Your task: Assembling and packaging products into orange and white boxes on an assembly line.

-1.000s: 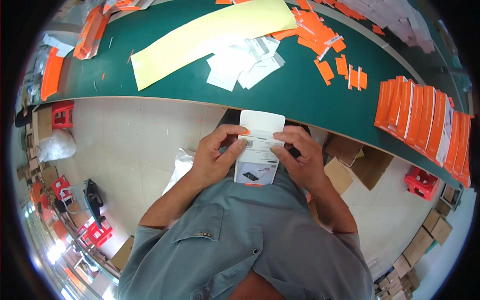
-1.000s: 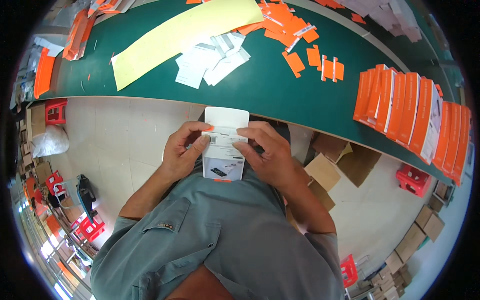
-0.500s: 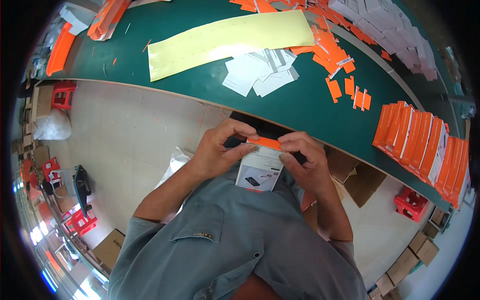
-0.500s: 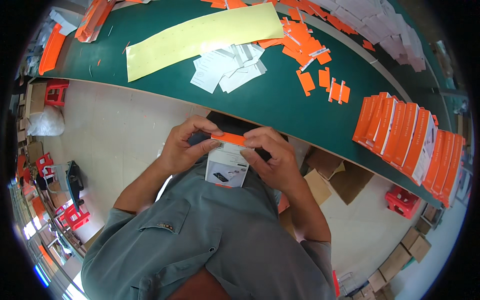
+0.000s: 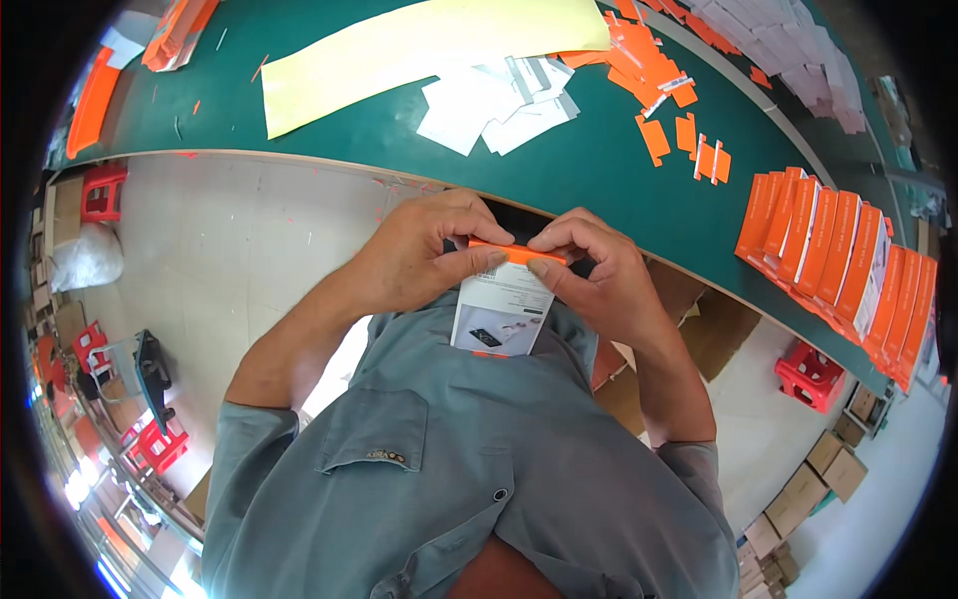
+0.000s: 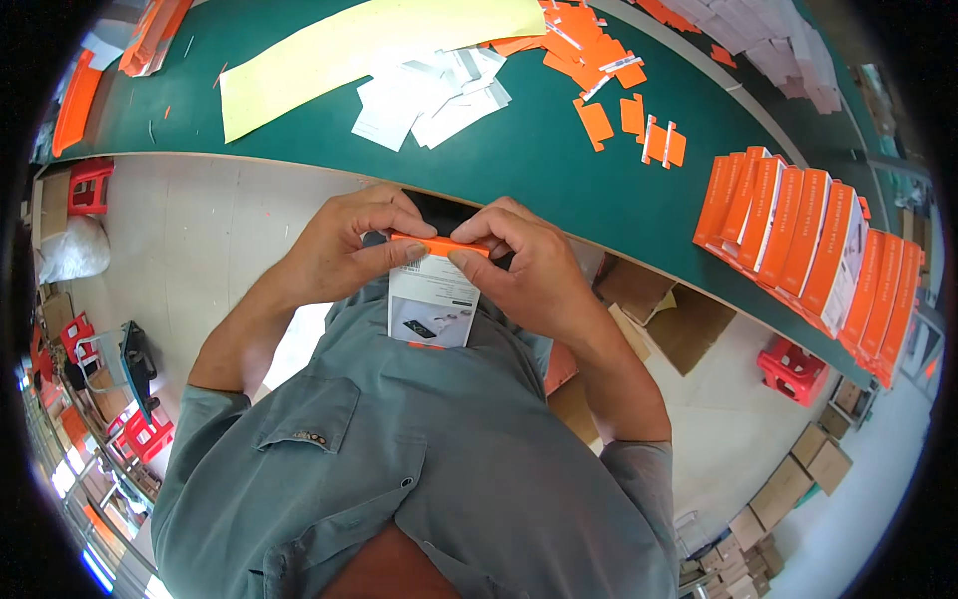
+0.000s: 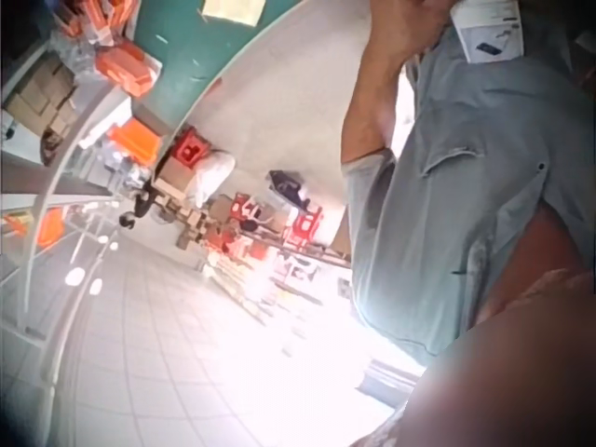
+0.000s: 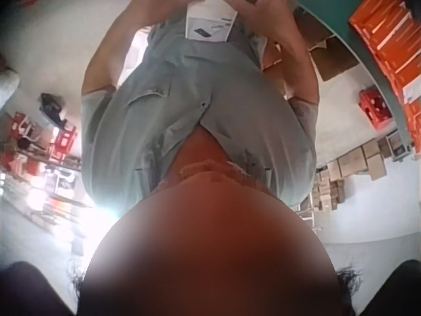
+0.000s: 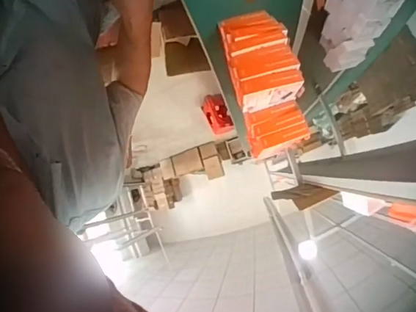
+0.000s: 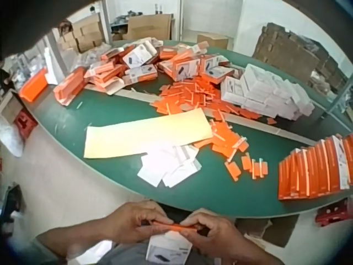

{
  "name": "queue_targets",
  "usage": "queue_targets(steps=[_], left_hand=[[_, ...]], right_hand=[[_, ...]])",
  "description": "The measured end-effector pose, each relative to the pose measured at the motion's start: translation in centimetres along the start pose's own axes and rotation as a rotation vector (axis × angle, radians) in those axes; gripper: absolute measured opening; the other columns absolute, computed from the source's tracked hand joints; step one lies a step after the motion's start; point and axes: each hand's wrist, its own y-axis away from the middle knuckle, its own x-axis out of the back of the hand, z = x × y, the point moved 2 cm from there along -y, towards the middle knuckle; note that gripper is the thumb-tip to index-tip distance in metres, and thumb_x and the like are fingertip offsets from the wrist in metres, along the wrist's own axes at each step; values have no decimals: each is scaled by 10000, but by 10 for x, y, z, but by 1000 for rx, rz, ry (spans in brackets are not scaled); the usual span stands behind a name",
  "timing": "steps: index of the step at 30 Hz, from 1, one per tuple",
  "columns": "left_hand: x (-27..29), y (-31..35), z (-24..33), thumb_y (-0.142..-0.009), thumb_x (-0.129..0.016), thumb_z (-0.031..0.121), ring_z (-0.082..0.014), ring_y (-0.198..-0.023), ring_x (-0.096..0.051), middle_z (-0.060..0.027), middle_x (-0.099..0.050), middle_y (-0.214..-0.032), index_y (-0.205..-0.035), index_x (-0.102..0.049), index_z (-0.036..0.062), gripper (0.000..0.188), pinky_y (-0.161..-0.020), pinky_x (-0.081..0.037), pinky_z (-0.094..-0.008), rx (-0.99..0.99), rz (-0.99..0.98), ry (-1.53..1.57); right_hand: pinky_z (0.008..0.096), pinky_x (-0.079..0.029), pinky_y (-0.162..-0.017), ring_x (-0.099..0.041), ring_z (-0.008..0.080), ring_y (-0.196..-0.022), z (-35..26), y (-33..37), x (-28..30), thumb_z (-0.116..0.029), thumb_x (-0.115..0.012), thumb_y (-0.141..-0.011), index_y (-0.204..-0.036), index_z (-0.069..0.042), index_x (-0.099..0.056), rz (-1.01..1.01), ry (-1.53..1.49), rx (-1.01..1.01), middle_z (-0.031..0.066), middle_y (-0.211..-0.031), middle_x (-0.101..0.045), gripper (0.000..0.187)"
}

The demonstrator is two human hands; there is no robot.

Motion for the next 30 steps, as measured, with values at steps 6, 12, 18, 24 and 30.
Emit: queue_targets(steps=[6,12,18,24,30], left_hand=[[0,-6,-8,-1008,-831,135,-147,-917,-651,-33,-706,-983,-1073,-843,54,105,-770,-519,-313,152,-66,138],[0,-8,-8,-1014,-828,158,-144,-887,-641,-25,-694,-950,-1054,-849,56,111,-738,-510,-311,158,-107,164],[0,5,-5,-1041,-793,148,-204,-1025,-710,-74,-746,-1134,-1207,-830,65,189,-823,-563,-322,-35,-107,-32],[-19,32,-23,-1063,-761,151,-248,-1147,-731,-114,-750,-1288,-1315,-798,76,265,-898,-594,-338,-18,12,28],[-6,37,-20,-1091,-734,188,-216,-1078,-723,-123,-740,-1310,-1337,-746,23,297,-896,-586,-337,211,431,284]], right_hand=[[252,-550,-798,-664,86,-920,6,-3,4,-7,-806,-995,-1061,9,-781,-29,-163,-91,39,-1071,-711,72],[264,-540,-736,-662,92,-867,4,-5,8,-17,-787,-1001,-1005,-1,-773,-96,-131,-63,36,-1024,-699,22],[267,-544,-761,-670,94,-902,1,-4,15,12,-788,-993,-1021,-20,-772,-162,88,77,49,-1105,-742,45],[287,-570,-806,-705,126,-972,12,16,-6,46,-767,-983,-1128,-29,-755,-77,15,102,78,-1208,-759,164],[280,-568,-880,-695,113,-1063,4,9,14,15,-770,-1012,-1234,-17,-728,101,-7,127,84,-1258,-746,229]])
